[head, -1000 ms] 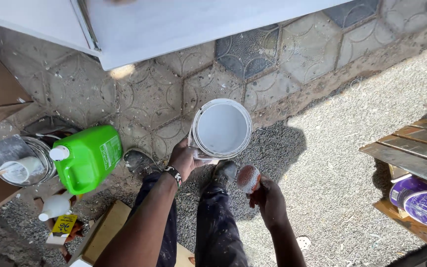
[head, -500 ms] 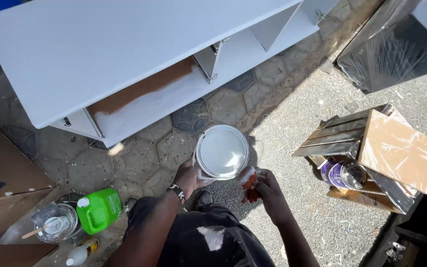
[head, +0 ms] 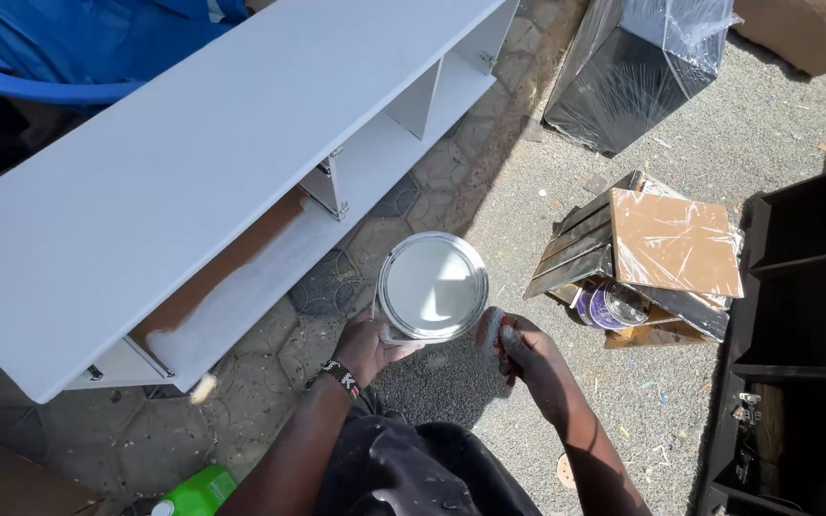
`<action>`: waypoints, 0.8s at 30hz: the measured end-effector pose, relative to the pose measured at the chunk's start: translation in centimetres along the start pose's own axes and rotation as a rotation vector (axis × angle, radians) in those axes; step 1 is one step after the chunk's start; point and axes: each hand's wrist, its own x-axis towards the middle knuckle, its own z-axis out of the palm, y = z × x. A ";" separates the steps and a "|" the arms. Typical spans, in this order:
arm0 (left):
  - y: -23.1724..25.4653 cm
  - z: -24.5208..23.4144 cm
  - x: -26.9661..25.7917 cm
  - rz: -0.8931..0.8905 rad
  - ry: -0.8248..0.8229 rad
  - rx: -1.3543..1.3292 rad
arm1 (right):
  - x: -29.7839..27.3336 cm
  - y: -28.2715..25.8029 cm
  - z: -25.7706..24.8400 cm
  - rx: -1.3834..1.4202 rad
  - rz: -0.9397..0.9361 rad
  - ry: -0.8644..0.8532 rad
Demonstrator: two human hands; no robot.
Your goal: Preparing paint by mixing components and applying it to furniture parts.
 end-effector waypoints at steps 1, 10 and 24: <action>0.4 -0.2 1.0 -0.002 -0.022 -0.008 | 0.9 0.9 -0.5 0.068 -0.065 0.031; 2.7 -3.0 16.4 -0.040 -0.120 0.195 | 5.5 -5.1 4.2 0.082 -0.169 0.276; 5.0 -2.9 20.5 -0.127 -0.073 0.172 | 12.7 -7.9 3.3 0.162 -0.181 0.167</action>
